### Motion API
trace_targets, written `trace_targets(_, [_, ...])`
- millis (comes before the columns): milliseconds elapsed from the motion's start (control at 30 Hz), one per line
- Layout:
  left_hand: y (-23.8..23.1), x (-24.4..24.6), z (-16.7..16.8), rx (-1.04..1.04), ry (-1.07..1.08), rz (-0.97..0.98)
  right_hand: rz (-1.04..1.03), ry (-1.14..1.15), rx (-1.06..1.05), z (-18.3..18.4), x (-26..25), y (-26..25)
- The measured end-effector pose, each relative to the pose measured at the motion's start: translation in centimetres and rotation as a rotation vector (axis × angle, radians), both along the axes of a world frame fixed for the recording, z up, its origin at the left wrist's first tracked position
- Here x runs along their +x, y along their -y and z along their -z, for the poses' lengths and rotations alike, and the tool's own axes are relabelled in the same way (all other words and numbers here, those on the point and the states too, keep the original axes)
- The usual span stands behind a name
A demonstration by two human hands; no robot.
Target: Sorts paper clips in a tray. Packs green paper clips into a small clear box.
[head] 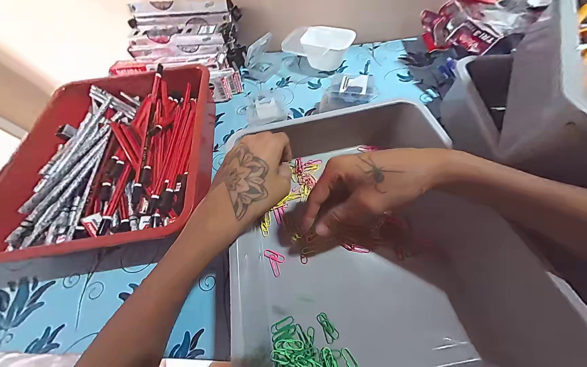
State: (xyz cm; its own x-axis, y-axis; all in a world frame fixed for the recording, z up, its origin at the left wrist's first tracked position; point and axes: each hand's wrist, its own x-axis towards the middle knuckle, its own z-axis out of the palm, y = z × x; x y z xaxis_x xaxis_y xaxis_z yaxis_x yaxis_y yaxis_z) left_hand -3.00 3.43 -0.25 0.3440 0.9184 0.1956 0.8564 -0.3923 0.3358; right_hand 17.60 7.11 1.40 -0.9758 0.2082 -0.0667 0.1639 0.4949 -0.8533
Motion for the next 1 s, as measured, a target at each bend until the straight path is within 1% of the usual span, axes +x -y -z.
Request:
trace_targets(33, [-0.1,0.0,0.0,0.020,0.016,0.022,0.105,-0.023,0.097,0.2,0.0,-0.1])
trace_targets(100, [-0.1,0.1,0.1,0.079,0.049,0.074,0.353,0.007,0.307,0.2,0.2,-0.6])
trace_targets(133, [-0.1,0.1,0.2,0.108,0.062,0.100,0.432,0.034,0.352,0.2,0.4,-1.0])
trace_targets(167, [-0.1,0.2,0.3,0.132,0.079,0.120,0.464,0.045,0.375,0.3,0.7,-1.3])
trace_targets(233, [0.0,0.3,0.3,0.156,0.120,0.138,0.408,0.004,0.409,0.6,0.9,-1.7])
trace_targets(333, [0.2,0.5,-0.1,0.122,0.171,0.116,0.363,-0.034,0.416,0.8,0.4,-1.6])
trace_targets(367, [0.2,0.5,-0.2,0.104,0.185,0.103,0.380,-0.014,0.408,0.5,0.4,-1.6])
trace_targets(433, [0.1,0.4,-0.3,0.068,0.190,0.058,0.409,0.098,0.410,-0.1,0.7,-1.5])
trace_targets(500, [0.1,0.3,-0.5,0.050,0.202,-0.032,0.365,0.219,0.414,-0.5,1.1,-1.7])
trace_targets(533, [0.1,0.3,-0.6,0.061,0.211,-0.085,0.330,0.251,0.368,-0.8,1.3,-1.6])
trace_targets(567, [0.1,0.2,-0.6,0.091,0.219,-0.130,0.276,0.241,0.277,-1.0,1.3,-1.5])
trace_targets(633, [0.1,0.4,-0.6,0.155,0.239,-0.188,0.086,0.121,-0.007,-1.4,1.5,-1.4])
trace_targets(667, [0.1,0.4,-0.7,0.164,0.241,-0.209,0.006,0.080,-0.101,-1.6,1.4,-1.5])
trace_targets(700, [0.1,0.5,-0.8,0.156,0.246,-0.218,-0.025,0.046,-0.143,-1.7,1.3,-1.5])
trace_targets(733, [0.1,0.5,-0.8,0.141,0.250,-0.221,-0.009,0.015,-0.126,-1.6,1.3,-1.6])
trace_targets(800, [0.2,0.5,-0.9,0.114,0.242,-0.217,0.153,0.022,0.061,-1.0,1.4,-2.0])
trace_targets(867, [0.1,0.4,-0.7,0.088,0.167,-0.163,0.315,0.128,0.378,-0.6,1.8,-2.7])
trace_targets(900, [0.0,0.2,-0.4,0.062,0.096,-0.101,0.358,0.178,0.526,-0.4,2.1,-2.9])
trace_targets(933, [-0.2,0.0,-0.1,0.030,0.005,-0.026,0.393,0.226,0.618,-0.5,2.4,-3.1])
trace_targets(1000, [-0.3,-0.4,0.4,0.002,-0.155,0.110,0.450,0.340,0.702,-1.5,2.8,-3.2])
